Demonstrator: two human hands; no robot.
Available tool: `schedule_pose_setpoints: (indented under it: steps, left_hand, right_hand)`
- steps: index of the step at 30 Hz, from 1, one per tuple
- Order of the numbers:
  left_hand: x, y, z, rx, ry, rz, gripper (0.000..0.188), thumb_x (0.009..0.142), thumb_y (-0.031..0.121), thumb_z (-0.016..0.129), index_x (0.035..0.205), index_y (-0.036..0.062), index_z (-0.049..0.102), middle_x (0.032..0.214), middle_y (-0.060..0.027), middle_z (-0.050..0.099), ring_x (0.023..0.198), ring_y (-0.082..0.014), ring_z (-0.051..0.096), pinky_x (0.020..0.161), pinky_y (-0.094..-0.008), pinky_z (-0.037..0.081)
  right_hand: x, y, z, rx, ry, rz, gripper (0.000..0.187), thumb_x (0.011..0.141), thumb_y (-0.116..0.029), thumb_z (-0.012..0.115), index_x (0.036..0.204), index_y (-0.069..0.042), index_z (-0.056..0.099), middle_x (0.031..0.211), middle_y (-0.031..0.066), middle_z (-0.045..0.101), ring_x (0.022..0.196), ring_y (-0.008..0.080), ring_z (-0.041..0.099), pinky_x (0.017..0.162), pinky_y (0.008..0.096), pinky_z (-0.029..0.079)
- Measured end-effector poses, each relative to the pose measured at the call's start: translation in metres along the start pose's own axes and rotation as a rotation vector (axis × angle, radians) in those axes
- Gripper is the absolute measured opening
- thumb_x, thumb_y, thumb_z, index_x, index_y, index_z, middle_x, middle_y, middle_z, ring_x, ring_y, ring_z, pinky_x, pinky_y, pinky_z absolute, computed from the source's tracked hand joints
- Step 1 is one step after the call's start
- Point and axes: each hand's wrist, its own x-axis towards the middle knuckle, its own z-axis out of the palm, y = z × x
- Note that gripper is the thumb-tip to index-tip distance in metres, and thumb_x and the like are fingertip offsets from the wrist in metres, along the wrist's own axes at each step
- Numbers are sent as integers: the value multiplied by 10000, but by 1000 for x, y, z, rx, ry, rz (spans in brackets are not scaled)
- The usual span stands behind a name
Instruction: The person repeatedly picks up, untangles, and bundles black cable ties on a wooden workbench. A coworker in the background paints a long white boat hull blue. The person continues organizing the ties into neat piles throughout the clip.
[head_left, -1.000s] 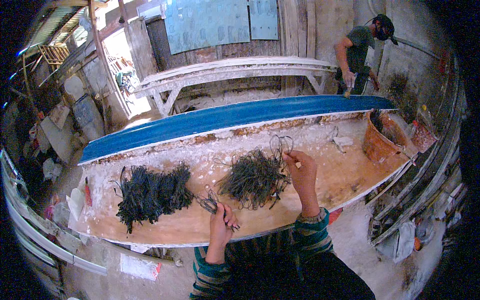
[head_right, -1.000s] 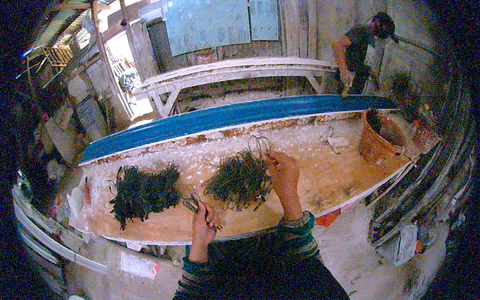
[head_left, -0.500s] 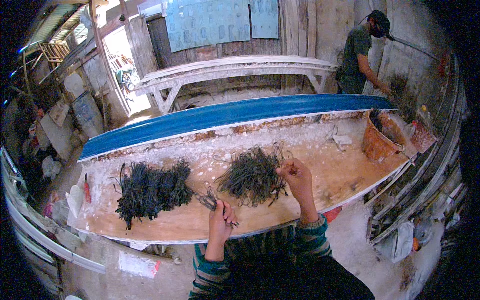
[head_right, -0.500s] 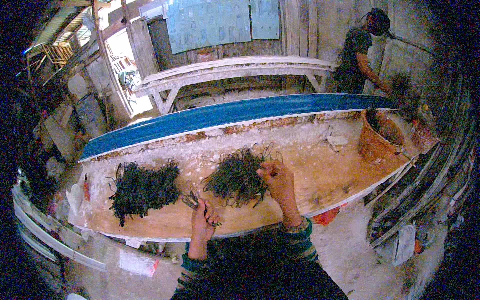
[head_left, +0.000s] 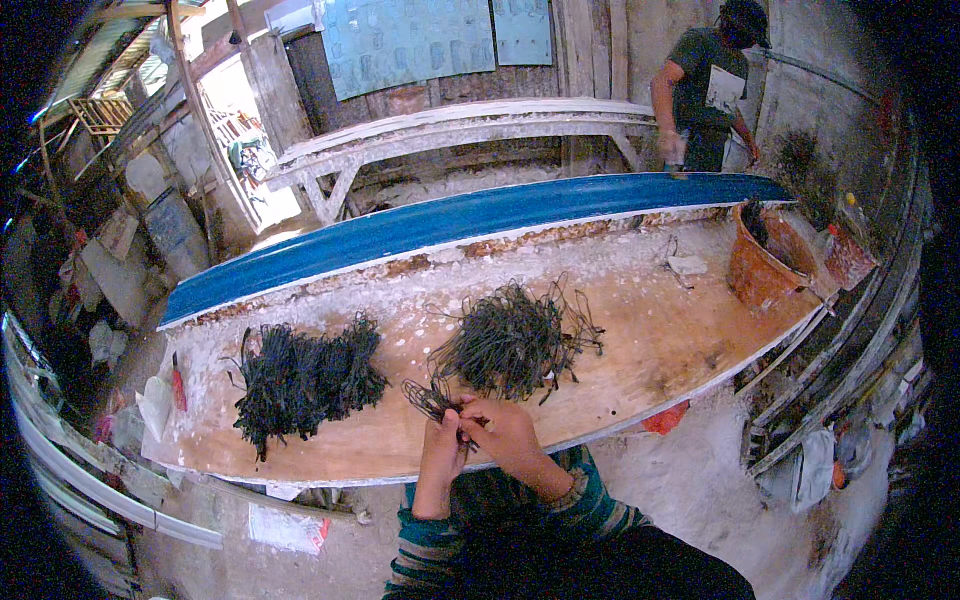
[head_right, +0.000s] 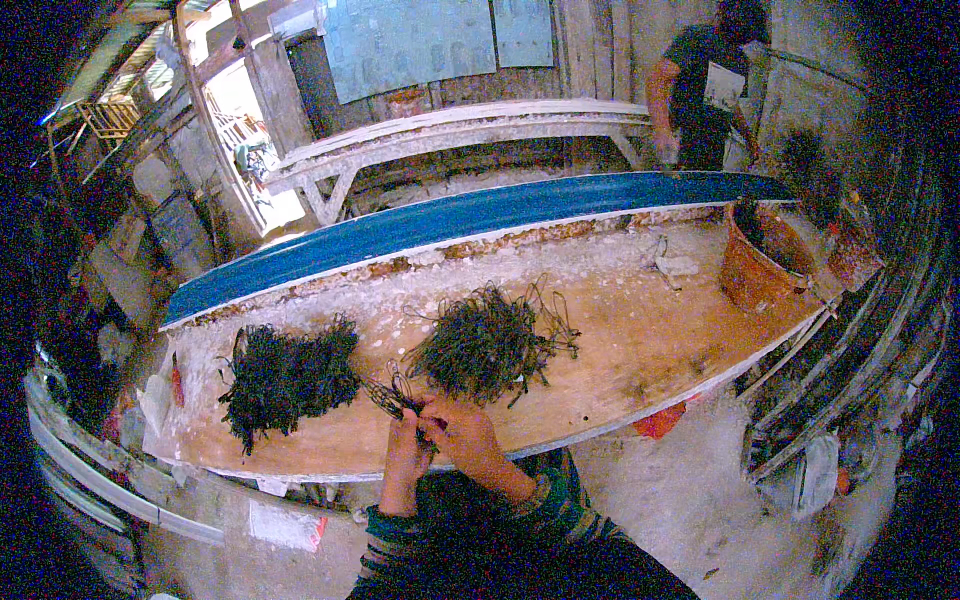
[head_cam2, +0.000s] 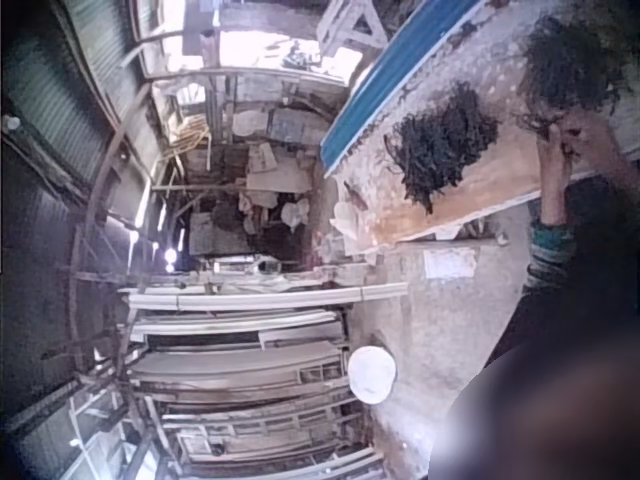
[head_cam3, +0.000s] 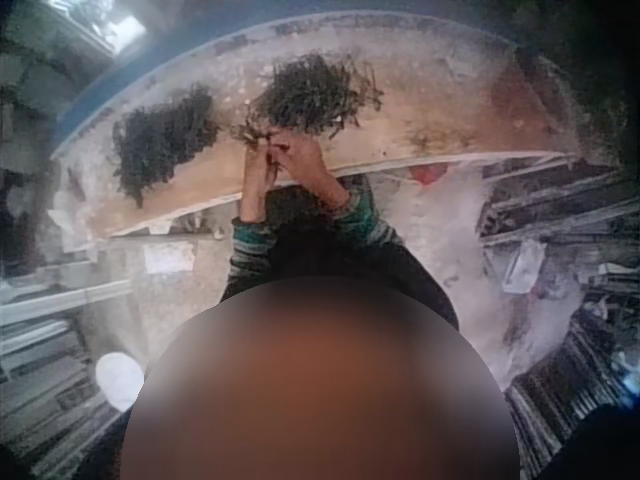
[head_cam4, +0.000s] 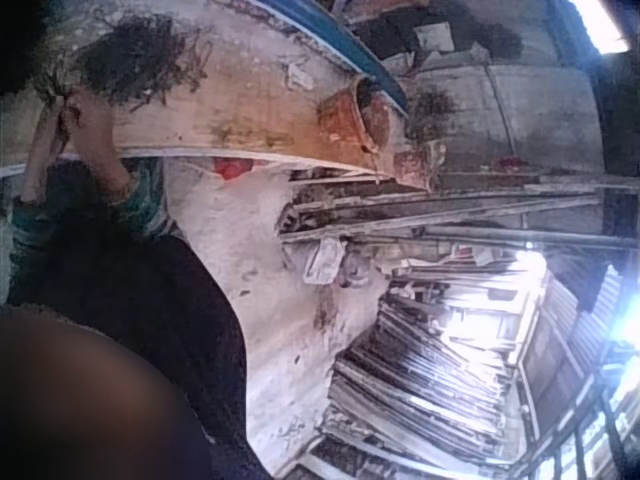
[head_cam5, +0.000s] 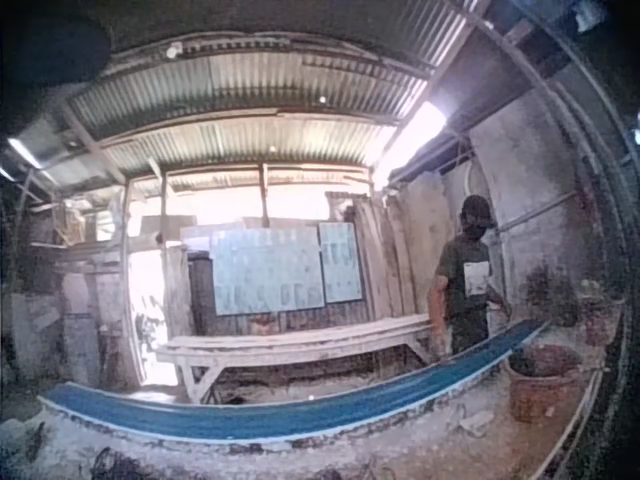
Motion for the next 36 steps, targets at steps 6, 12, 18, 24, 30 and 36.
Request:
schedule_pose_setpoints:
  steps: [6,12,18,24,30,36]
  left_hand:
    - [2,6,6,-99,39,-75,389,857,407,483,980,39,514,829,-52,561,715,-128,546,566,-221,437]
    - [8,3,3,-321,88,-59,337,873,401,445,810,70,461,680,-37,467,613,-169,491,590,-299,435]
    - [8,4,-1,-356,-72,-53,307,895,381,396,815,88,438,607,-32,413,587,-184,467,586,-322,421]
    - [6,6,0,-414,-45,-101,298,888,385,410,829,97,452,593,-19,386,560,-162,427,561,-307,397]
    - [7,5,-1,-419,-55,-85,303,876,399,432,832,100,458,595,-10,376,555,-149,410,552,-296,385]
    - [8,4,-3,-415,-54,-99,307,866,408,449,830,103,456,582,1,357,538,-134,391,536,-279,371]
  right_hand:
    - [0,8,3,-147,53,-277,154,759,-112,592,903,-63,619,889,106,613,841,279,576,722,341,459]
    - [4,-2,-48,-172,73,-185,208,739,-78,606,946,-91,624,821,99,586,765,274,561,699,347,456]
    - [17,16,-78,-576,80,-50,303,682,-60,640,966,-164,633,792,83,522,708,273,542,641,356,452]
    - [20,29,-70,-654,4,-55,288,663,-63,655,938,-148,644,769,87,543,700,272,557,621,353,453]
    - [31,27,-90,-480,248,-131,160,731,-89,616,887,-85,652,722,96,589,651,264,571,628,344,450]
    - [37,5,-117,-346,443,-67,184,841,-182,546,915,-37,632,825,90,620,750,189,576,709,291,439]
